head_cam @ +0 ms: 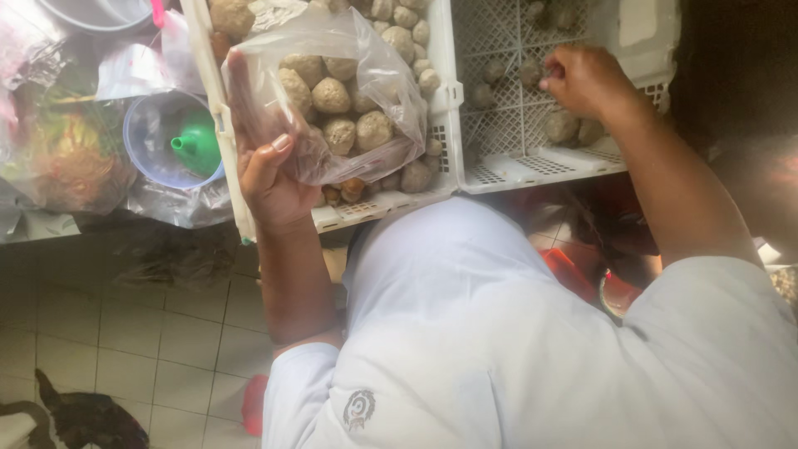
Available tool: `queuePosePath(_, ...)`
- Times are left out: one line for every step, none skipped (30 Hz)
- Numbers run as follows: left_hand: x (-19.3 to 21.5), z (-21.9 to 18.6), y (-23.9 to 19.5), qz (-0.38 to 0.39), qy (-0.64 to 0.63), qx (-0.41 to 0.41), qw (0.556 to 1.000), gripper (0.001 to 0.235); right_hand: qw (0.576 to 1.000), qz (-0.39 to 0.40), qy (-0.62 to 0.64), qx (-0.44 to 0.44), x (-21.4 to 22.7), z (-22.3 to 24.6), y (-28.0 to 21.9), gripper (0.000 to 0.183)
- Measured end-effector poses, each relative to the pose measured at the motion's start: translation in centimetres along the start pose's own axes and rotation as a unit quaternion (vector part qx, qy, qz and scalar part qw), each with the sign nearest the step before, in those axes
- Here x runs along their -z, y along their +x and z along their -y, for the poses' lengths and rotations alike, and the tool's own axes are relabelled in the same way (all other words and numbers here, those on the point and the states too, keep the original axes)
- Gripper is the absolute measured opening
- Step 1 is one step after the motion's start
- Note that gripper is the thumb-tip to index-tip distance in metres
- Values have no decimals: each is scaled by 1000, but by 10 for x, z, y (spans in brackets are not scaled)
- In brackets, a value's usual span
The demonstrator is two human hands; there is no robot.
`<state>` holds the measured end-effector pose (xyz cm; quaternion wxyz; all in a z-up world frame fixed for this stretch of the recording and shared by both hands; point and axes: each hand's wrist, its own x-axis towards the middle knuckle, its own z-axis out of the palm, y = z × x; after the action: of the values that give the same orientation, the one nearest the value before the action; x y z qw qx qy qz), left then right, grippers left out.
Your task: The person picks meatballs from white crates and places them into a clear plastic bag. They then hand the bag to another person and continue packing more meatballs into a new bag.
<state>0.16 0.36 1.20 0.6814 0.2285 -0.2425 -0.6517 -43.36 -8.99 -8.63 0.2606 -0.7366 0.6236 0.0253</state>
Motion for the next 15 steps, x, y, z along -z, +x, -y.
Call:
queuePosePath(-2,1,-1,3,-6,3,1000,102,996,46,-72,-37,-10,-13,-6,40)
queuePosePath(-3,0,-1,12,-6,2,1000,100,992,67,-107,-25,-19,-23,-10,39)
queuePosePath(-5,0,0,21,-5,1,1000,99,986,89,-142,-14,-27,-31,-17,37)
queuePosePath(-7,1,0,36,-1,0,999,95,978,111,-176,-3,-34,-36,-23,35)
queuePosePath(-10,1,-1,36,-3,2,999,95,970,117,-214,2,-40,-39,-27,37)
queuePosePath(-12,0,0,36,-4,1,999,96,960,120,-251,9,-45,-39,-28,40)
queuePosePath(-16,0,1,22,-11,3,1000,99,949,124,-288,16,-48,-37,-27,43)
queuePosePath(-18,0,1,7,-18,7,1000,103,937,154,-314,-9,-51,-35,-26,43)
queuePosePath(-21,0,1,27,-4,5,1000,98,923,183,-338,-34,-54,-32,-24,43)
queuePosePath(-23,-1,2,46,10,1,999,94,906,212,-362,-58,-56,-30,-18,43)
queuePosePath(-24,-1,2,24,13,11,1000,95,899,230,-366,-61,-58,-28,-14,47)
queuePosePath(-24,-2,2,-1,16,18,1000,96,892,249,-372,-60,-60,-26,-5,51)
queuePosePath(-24,-2,1,-68,8,34,997,103,885,267,-377,-60,-61,-26,0,55)
queuePosePath(-22,-3,2,-138,2,43,989,110,900,274,-334,-61,-61,-27,2,54)
queuePosePath(-20,-2,4,-52,-15,32,998,102,912,281,-292,-61,-61,-29,0,54)
